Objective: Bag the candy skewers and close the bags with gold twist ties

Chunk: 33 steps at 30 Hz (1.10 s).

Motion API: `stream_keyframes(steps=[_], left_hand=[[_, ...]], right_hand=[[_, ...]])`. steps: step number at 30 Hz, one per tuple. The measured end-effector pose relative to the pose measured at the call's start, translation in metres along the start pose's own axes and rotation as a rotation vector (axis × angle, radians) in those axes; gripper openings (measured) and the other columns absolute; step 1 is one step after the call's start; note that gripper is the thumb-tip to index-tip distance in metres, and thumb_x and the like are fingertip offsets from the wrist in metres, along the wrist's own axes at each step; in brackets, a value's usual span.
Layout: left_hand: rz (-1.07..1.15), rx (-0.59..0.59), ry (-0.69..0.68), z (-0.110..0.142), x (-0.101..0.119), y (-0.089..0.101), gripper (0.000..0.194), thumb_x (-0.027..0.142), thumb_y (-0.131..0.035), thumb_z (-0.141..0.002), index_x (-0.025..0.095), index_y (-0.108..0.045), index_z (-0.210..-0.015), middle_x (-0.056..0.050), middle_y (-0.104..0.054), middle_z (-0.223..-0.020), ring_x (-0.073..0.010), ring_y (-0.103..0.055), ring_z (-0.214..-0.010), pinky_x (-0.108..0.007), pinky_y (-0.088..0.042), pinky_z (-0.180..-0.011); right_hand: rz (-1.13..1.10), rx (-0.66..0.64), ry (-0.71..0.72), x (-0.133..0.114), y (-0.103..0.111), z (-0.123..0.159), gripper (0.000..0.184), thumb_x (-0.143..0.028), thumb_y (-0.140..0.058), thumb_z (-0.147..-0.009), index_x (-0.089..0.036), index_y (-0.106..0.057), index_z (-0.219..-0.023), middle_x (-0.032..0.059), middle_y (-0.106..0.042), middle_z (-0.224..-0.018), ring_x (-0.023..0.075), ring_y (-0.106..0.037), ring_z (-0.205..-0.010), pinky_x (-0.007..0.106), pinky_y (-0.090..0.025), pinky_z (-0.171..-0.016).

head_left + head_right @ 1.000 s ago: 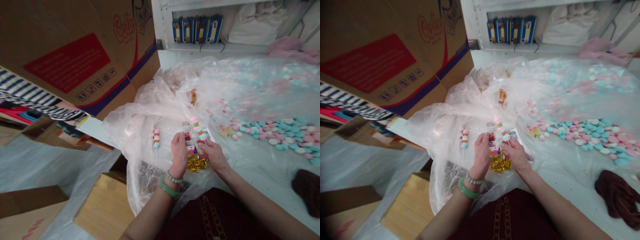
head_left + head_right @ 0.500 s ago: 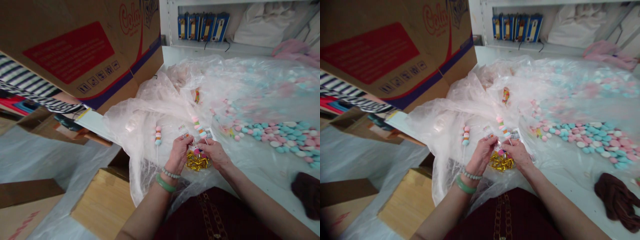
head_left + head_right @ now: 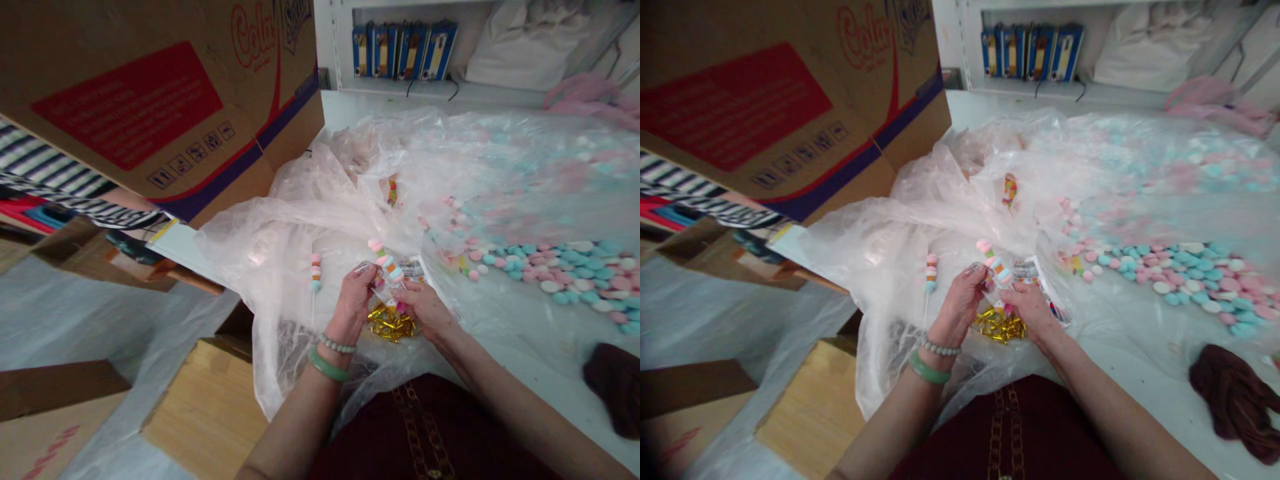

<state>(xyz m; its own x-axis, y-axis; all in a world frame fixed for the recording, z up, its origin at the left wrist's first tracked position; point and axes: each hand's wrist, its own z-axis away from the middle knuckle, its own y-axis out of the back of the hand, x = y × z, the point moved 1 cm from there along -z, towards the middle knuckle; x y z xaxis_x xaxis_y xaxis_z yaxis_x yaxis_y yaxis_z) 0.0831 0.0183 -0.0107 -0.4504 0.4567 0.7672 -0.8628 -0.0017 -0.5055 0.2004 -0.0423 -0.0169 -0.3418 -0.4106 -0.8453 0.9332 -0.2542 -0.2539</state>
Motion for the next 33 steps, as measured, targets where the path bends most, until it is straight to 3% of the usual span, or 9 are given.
stream_keyframes(steps=[5,9,11,15,19,25,33], left_hand=[[0.089,0.088,-0.064,0.001,0.001,-0.001,0.024,0.024,-0.079,-0.058,0.014,-0.061,-0.070,0.002,-0.061,-0.063,-0.0092,-0.054,-0.055,-0.023,-0.041,-0.058],[0.150,0.155,-0.110,0.006,0.001,-0.005,0.028,0.024,-0.080,-0.059,0.016,-0.056,-0.071,0.005,-0.058,-0.063,-0.0081,-0.054,-0.056,-0.022,-0.042,-0.058],[0.142,0.164,-0.101,0.008,0.002,-0.004,0.030,0.028,-0.081,-0.060,0.017,-0.054,-0.070,0.005,-0.057,-0.062,-0.0077,-0.053,-0.055,-0.022,-0.043,-0.057],[-0.060,0.038,0.038,0.008,0.006,0.002,0.033,0.041,-0.078,-0.064,0.014,-0.061,-0.070,0.001,-0.061,-0.063,-0.0099,-0.053,-0.055,-0.024,-0.043,-0.055],[-0.077,-0.077,0.151,0.007,0.005,0.003,0.034,0.033,-0.085,-0.053,0.011,-0.067,-0.071,-0.004,-0.066,-0.068,-0.0135,-0.058,-0.063,-0.026,-0.046,-0.062],[0.051,0.007,-0.001,0.005,-0.007,-0.005,0.023,0.023,-0.080,-0.055,0.014,-0.060,-0.061,0.002,-0.058,-0.057,-0.0081,-0.050,-0.052,-0.022,-0.039,-0.055],[0.026,0.143,-0.094,0.001,-0.011,0.000,0.029,0.037,-0.075,-0.066,0.015,-0.057,-0.062,0.004,-0.051,-0.054,-0.0069,-0.042,-0.049,-0.022,-0.032,-0.049]], right_hand=[[-0.056,0.009,0.028,0.003,-0.005,-0.001,0.022,-0.033,-0.079,-0.057,-0.018,-0.067,-0.068,-0.0018,-0.064,-0.062,0.0130,-0.053,-0.057,0.027,-0.039,-0.057],[-0.050,0.097,0.006,0.001,-0.011,-0.001,0.029,-0.030,-0.083,-0.049,-0.019,-0.057,-0.056,-0.0072,-0.049,-0.045,0.0074,-0.038,-0.042,0.023,-0.028,-0.045],[-0.065,0.113,-0.012,0.000,-0.011,-0.002,0.031,-0.032,-0.083,-0.048,-0.018,-0.056,-0.055,-0.0068,-0.049,-0.044,0.0068,-0.036,-0.040,0.023,-0.025,-0.043],[-0.103,0.048,-0.034,-0.005,-0.007,-0.003,0.028,-0.035,-0.082,-0.052,-0.017,-0.066,-0.066,-0.0021,-0.060,-0.053,0.0120,-0.050,-0.047,0.025,-0.036,-0.047],[-0.146,-0.002,-0.042,-0.009,-0.006,-0.004,0.031,-0.038,-0.081,-0.053,-0.015,-0.070,-0.072,0.0017,-0.066,-0.061,0.0156,-0.057,-0.056,0.029,-0.044,-0.054],[-0.080,0.044,0.029,-0.001,-0.010,-0.009,0.034,-0.046,-0.078,-0.061,-0.017,-0.061,-0.065,-0.0079,-0.044,-0.046,0.0054,-0.029,-0.039,0.023,-0.021,-0.039],[-0.029,0.040,0.023,0.009,-0.015,-0.015,0.033,-0.042,-0.077,-0.060,-0.019,-0.053,-0.061,-0.0105,-0.035,-0.045,0.0035,-0.020,-0.037,0.024,-0.011,-0.038]])
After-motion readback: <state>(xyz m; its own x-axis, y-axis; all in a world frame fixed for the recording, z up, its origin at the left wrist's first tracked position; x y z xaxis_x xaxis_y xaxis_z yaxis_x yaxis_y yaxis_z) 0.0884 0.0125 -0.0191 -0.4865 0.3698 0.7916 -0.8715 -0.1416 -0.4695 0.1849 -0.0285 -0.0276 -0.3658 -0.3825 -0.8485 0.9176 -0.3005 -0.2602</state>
